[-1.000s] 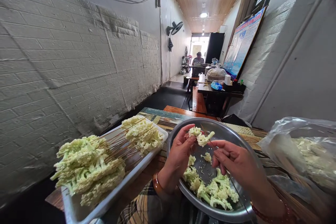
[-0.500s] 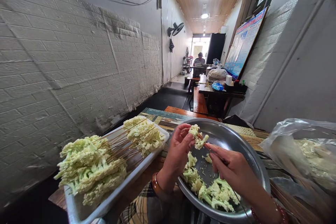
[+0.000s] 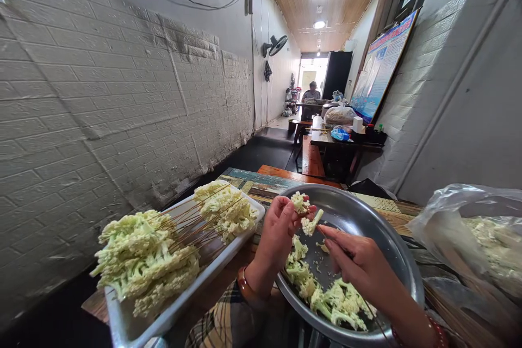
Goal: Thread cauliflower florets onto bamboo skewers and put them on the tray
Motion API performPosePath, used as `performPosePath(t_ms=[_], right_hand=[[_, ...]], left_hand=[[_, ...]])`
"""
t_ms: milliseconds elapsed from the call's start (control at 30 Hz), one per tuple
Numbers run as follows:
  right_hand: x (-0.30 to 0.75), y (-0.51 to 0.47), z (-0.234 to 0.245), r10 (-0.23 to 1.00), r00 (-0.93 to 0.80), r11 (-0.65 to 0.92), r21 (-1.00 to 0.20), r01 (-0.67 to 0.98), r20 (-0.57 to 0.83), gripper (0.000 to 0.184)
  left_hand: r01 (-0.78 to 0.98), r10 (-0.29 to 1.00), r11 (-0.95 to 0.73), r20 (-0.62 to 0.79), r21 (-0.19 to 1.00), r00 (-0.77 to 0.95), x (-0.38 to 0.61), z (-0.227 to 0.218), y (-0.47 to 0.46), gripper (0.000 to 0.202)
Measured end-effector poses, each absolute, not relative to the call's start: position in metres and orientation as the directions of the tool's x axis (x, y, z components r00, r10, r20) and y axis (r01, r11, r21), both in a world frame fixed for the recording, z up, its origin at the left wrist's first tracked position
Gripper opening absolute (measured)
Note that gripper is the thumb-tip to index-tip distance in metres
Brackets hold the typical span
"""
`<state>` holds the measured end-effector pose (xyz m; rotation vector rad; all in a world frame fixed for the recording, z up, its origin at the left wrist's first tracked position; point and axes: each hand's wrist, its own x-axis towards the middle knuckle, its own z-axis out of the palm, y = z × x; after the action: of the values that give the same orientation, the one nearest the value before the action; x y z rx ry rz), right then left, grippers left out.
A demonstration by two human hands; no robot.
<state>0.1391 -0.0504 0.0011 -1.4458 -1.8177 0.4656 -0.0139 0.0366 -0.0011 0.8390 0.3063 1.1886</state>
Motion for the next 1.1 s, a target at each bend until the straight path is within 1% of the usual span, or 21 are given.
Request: performPosePath(t_ms=[100, 200, 367, 433, 567, 633, 733, 900, 1000, 1100], right_hand=[[0.138, -0.051, 0.002, 0.944, -0.095, 0.296, -0.683, 0.668, 0.316, 0.045], [0.136, -0.051, 0.003, 0.947, -0.117, 0.296, -0.675, 0.676, 0.298, 0.045], [0.136, -0.051, 0.002, 0.961, -0.094, 0.254, -0.705, 0.662, 0.259, 0.047], [0.137, -0.052, 0.003, 0.962, -0.092, 0.252, -0.705, 0.663, 0.257, 0.047], [0.137, -0.053, 0.005, 0.959, -0.095, 0.258, -0.688, 0.679, 0.266, 0.047], [0.137, -0.053, 0.006, 0.959, -0.097, 0.258, -0.677, 0.689, 0.267, 0.047], [0.137, -0.052, 0.006, 0.959, -0.08, 0.249, -0.672, 0.697, 0.272, 0.049], [0.138, -0.053, 0.008, 0.952, -0.092, 0.266, -0.641, 0.72, 0.292, 0.049], [0.138, -0.053, 0.009, 0.948, -0.095, 0.275, -0.632, 0.724, 0.303, 0.046], [0.138, -0.054, 0.008, 0.947, -0.09, 0.277, -0.641, 0.716, 0.309, 0.045]], left_hand=[[-0.684, 0.907, 0.171, 0.158, 0.709, 0.39, -0.014, 0.004, 0.036, 0.026], [-0.683, 0.901, 0.176, 0.163, 0.708, 0.401, -0.015, 0.008, 0.035, 0.025], [-0.686, 0.898, 0.21, 0.141, 0.697, 0.417, -0.015, 0.001, 0.04, 0.025], [-0.672, 0.904, 0.196, 0.134, 0.714, 0.406, -0.015, -0.005, 0.043, 0.025], [-0.597, 0.931, 0.131, 0.109, 0.791, 0.349, -0.015, -0.012, 0.047, 0.027], [-0.583, 0.923, 0.123, 0.123, 0.803, 0.365, -0.015, -0.011, 0.046, 0.026], [-0.594, 0.906, 0.144, 0.137, 0.792, 0.402, -0.015, -0.008, 0.045, 0.025], [-0.649, 0.93, 0.139, 0.125, 0.748, 0.344, -0.017, -0.004, 0.045, 0.025], [-0.658, 0.932, 0.122, 0.141, 0.743, 0.333, -0.019, -0.003, 0.047, 0.023], [-0.649, 0.934, 0.129, 0.129, 0.75, 0.334, -0.019, -0.003, 0.047, 0.023]])
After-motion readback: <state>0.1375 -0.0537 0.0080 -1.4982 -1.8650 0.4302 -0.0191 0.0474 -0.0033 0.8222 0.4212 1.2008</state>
